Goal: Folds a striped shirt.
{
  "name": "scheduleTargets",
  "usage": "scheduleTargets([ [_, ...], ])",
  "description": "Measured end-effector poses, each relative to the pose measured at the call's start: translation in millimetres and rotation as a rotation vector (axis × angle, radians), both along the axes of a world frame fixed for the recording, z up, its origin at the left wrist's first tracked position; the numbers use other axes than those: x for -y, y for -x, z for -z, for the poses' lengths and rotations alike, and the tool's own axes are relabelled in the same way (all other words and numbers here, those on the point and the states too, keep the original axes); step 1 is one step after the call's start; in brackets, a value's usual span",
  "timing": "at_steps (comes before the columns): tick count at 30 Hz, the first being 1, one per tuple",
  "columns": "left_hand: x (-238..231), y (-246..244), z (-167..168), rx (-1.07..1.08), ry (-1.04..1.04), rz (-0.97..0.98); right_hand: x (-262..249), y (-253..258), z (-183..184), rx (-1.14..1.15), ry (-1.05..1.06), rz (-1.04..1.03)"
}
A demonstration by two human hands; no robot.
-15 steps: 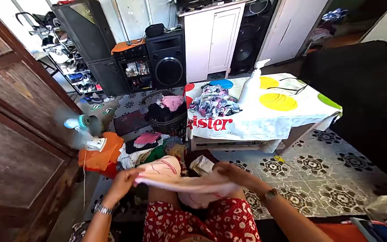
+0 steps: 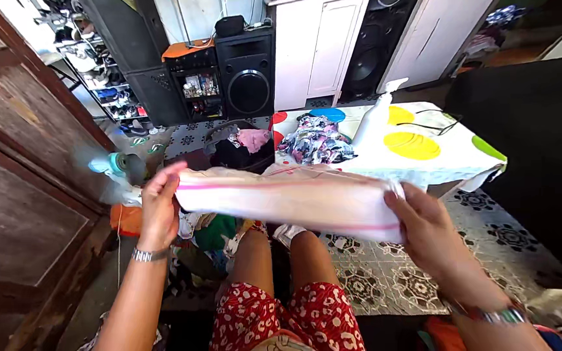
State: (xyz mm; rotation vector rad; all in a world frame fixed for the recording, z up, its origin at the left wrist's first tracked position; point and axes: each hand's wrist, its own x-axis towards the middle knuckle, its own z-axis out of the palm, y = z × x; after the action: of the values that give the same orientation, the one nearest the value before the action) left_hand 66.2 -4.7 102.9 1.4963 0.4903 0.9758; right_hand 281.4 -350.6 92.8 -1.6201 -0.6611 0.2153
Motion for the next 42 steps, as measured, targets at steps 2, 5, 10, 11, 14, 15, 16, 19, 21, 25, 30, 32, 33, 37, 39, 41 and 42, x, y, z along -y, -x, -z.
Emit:
scheduleTargets([
  [2, 16.9, 21.6, 36.9, -0.127, -0.007, 0.005, 33.2, 20.8, 38.1, -0.007, 0.143, -0.07],
  [5, 37.6, 59.8, 120.5, -0.37, 0.069, 0.164, 80.6, 55.0, 100.3, -0.17, 0.439, -0.362],
  [10, 67.1, 100.7, 213.7, -0.83, 0.222, 0.495, 113.3, 67.7, 177.0, -0.457, 0.749, -0.484],
  [11, 72.5, 101.9, 221.6, -0.825, 0.251, 0.457, 111.9, 66.5, 184.6, -0.492, 0.711, -0.372],
  [14, 81.2, 95.3, 231.6, -0.721, 0.276, 0.282, 90.1, 55.9, 196.2, -0.602, 0.591, -0.089],
  [15, 82.7, 90.3, 232.1, -0.693, 0.284, 0.234, 79.1, 51.2, 197.4, -0.622, 0.558, -0.029],
  [16, 83.4, 85.2, 231.6, -0.67, 0.293, 0.202, 68.2, 47.1, 198.4, -0.623, 0.526, 0.01],
  [19, 83.5, 73.6, 225.8, -0.56, 0.295, 0.137, 42.0, 40.0, 202.7, -0.521, 0.429, 0.062],
  [21, 81.4, 71.1, 212.9, -0.449, 0.282, 0.096, 35.0, 37.5, 196.4, -0.362, 0.363, 0.036],
  [25, 72.6, 92.8, 183.2, -0.323, 0.208, 0.078, 57.4, 33.6, 166.4, -0.041, 0.387, -0.022],
  [30, 65.7, 143.0, 176.8, -0.745, 0.037, 0.612, 109.4, 39.3, 152.2, -0.024, 0.799, -0.481],
  [32, 64.1, 145.5, 184.0, -0.994, -0.064, 0.796, 108.4, 40.9, 152.6, -0.102, 1.02, -0.645],
  [33, 65.5, 142.5, 185.7, -1.074, -0.135, 0.792, 104.6, 41.4, 153.7, -0.08, 1.091, -0.647],
  [37, 76.4, 100.6, 168.8, -1.114, -0.432, 0.431, 70.8, 41.0, 150.1, 0.149, 0.985, -0.328],
  [39, 83.2, 67.6, 158.9, -1.011, -0.516, 0.306, 38.6, 41.1, 144.7, 0.228, 0.827, -0.229],
  [41, 92.4, 33.8, 155.6, -0.926, -0.576, 0.299, 2.4, 46.0, 140.4, 0.296, 0.717, -0.209],
  [42, 98.0, 17.1, 155.9, -0.91, -0.601, 0.324, -15.9, 48.8, 140.1, 0.331, 0.688, -0.22],
])
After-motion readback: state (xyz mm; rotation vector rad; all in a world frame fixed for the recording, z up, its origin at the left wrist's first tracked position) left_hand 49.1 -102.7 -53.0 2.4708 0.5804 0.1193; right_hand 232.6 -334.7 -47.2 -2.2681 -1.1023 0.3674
